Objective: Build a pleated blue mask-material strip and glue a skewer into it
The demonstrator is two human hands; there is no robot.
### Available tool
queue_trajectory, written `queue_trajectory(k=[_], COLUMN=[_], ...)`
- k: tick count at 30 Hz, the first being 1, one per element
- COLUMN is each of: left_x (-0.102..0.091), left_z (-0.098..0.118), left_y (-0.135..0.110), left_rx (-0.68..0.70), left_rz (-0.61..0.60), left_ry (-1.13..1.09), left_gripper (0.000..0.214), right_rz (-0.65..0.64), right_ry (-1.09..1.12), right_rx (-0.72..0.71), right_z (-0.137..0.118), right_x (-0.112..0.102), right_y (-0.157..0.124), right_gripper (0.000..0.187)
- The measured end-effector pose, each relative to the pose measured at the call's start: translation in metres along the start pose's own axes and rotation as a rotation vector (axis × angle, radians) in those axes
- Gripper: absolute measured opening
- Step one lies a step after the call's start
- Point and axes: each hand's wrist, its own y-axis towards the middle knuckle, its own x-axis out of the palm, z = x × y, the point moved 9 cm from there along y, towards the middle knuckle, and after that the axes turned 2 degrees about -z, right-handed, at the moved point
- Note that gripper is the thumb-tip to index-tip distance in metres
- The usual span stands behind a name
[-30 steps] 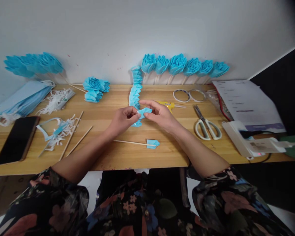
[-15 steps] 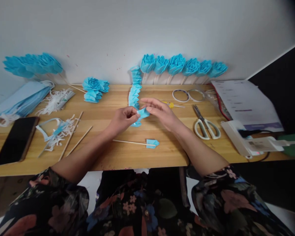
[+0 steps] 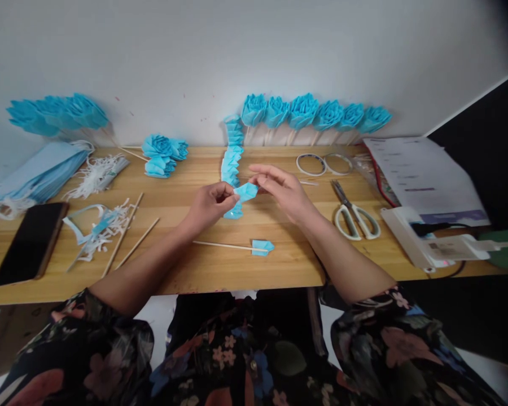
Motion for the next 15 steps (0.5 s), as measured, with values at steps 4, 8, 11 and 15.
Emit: queue_trajectory(k=[4,8,11,15], left_x=[-0.0025,-0.0042,-0.0050,-0.0055], left_z=[-0.0022,-0.0035,-0.0046,-0.0043], left_y=[0.0014,0.0026,0.0038,0.0042], left_rx=[-0.009,-0.007,-0.004,-0.003], left_rz=[0.011,0.032,0.040,0.038], left_ry=[-0.004,0.003,-0.002,-0.015], left_gripper=[0.029,0.029,0.031,0.031], right_rz=[0.015,-0.001,0.020,0.033], right_ry=[-0.072,-0.084,-0.104,-0.113], right_rx=[-0.024,-0.061,-0.067,-0.063], right_z=[-0.0004,-0.0011,-0.0007,-0.0004], right_x=[-0.0019,-0.0004,-0.0030,-0.0045], right_y=[0.0020,0.0036,0.0042,0.0042], right_gripper=[0.037,0.033,0.033,0.034])
